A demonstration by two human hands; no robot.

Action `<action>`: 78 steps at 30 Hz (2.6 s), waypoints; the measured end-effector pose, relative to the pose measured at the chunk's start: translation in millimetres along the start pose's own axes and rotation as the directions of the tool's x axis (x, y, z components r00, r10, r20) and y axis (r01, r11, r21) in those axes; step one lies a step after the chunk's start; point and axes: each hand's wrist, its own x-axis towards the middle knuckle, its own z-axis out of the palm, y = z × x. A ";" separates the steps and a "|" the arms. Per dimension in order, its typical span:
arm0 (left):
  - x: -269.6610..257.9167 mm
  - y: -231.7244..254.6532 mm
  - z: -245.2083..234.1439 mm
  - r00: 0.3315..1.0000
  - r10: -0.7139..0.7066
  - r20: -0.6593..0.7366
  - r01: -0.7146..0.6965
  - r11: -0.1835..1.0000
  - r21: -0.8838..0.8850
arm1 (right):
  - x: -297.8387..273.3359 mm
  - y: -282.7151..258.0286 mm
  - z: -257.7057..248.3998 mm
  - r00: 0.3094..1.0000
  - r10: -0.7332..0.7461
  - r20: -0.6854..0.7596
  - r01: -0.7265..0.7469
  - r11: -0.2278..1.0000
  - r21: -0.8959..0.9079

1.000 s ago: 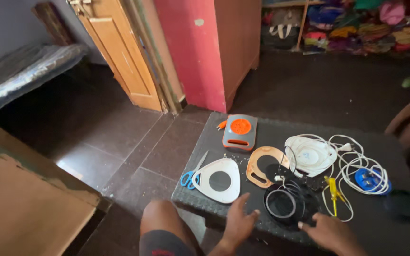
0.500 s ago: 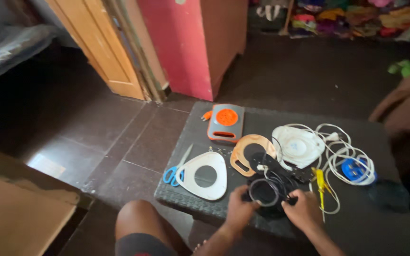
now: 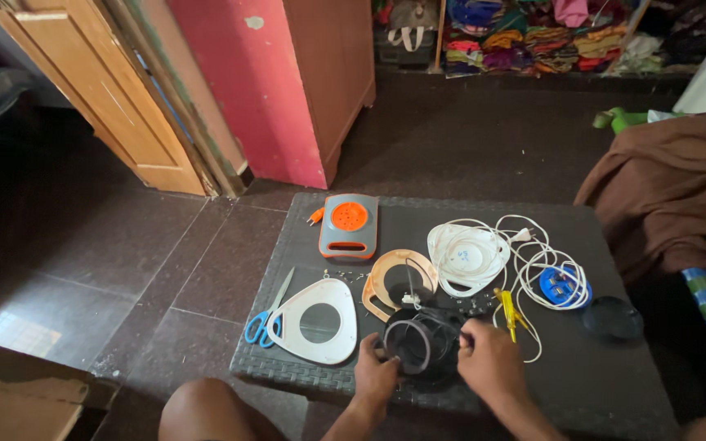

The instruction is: The person disassembles a round extension cord reel by unscrewing the casing, removes internal wire components, and then uses a screwdriver to work on a wire terminal.

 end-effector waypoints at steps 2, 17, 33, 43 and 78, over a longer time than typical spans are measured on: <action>2.0 -2.5 -0.5 1.000 -0.016 -0.008 0.015 0.999 -0.041 | 4.6 3.0 -6.9 0.999 0.037 -0.017 -0.035 0.996 0.085; 6.1 -9.2 2.9 0.996 0.003 -0.084 0.007 0.992 0.122 | 37.3 57.6 -7.8 0.980 0.199 -0.001 -0.037 0.187 0.982; -7.4 14.0 5.4 0.950 -0.054 0.306 0.091 0.990 -0.105 | -7.8 26.7 33.7 0.991 0.051 0.125 -0.069 0.987 0.145; -14.0 13.8 7.6 0.819 -0.144 0.556 0.348 0.894 -0.281 | -29.3 -30.6 14.4 0.928 -0.365 0.071 0.343 0.914 0.217; -34.2 67.2 -8.4 0.866 -0.031 0.499 0.160 0.963 -0.217 | 13.6 37.0 20.2 0.705 0.454 0.545 -0.701 0.567 0.433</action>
